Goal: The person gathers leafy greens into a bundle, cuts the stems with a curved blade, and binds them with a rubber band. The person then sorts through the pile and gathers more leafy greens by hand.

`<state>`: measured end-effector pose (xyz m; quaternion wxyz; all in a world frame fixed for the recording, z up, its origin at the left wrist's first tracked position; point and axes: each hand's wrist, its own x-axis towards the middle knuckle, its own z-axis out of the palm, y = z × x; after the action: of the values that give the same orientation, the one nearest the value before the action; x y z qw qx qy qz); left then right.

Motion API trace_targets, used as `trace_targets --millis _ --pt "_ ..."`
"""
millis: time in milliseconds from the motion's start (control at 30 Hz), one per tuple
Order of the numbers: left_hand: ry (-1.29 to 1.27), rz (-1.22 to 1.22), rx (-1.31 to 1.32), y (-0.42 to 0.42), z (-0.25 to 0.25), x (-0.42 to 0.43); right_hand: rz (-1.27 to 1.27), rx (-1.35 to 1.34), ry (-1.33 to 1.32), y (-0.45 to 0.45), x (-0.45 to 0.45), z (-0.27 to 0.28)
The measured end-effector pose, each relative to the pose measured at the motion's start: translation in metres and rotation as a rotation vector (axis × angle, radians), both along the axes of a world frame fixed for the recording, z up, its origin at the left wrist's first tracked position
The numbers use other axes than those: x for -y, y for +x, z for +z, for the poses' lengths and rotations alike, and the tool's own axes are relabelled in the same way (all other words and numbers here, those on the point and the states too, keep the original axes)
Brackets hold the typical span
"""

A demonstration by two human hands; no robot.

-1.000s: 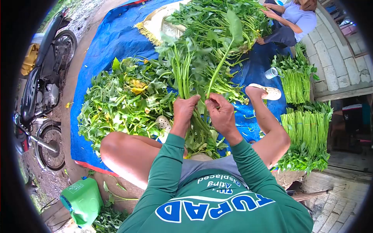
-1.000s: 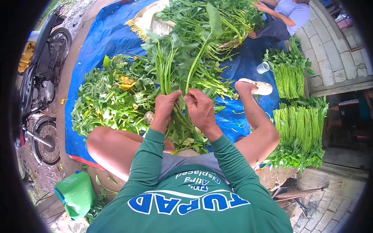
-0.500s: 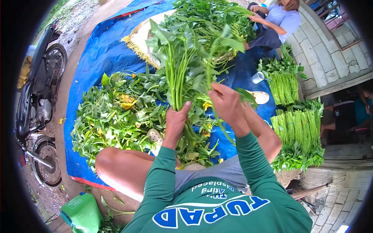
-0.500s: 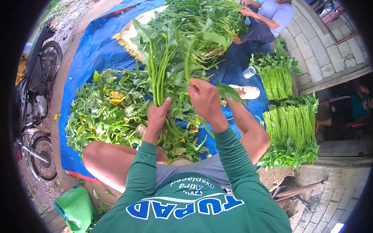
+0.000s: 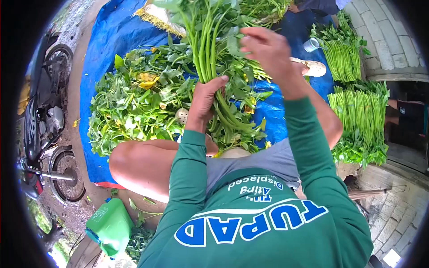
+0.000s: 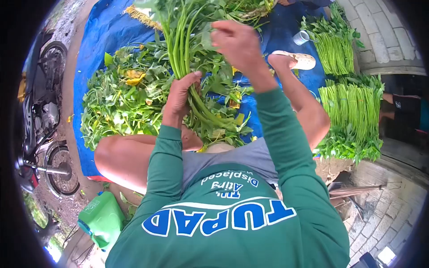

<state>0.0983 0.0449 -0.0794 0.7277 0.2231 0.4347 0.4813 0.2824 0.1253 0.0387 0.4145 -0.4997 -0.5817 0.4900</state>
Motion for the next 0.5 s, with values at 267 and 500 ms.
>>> trace_targets --millis 267,500 --pt "-0.006 0.182 0.173 -0.009 0.007 -0.004 0.363 0.617 0.317 0.022 0.133 -0.014" --pt "0.08 0.385 0.429 -0.007 0.016 -0.002 0.082 0.344 0.325 -0.005 0.172 -0.069"
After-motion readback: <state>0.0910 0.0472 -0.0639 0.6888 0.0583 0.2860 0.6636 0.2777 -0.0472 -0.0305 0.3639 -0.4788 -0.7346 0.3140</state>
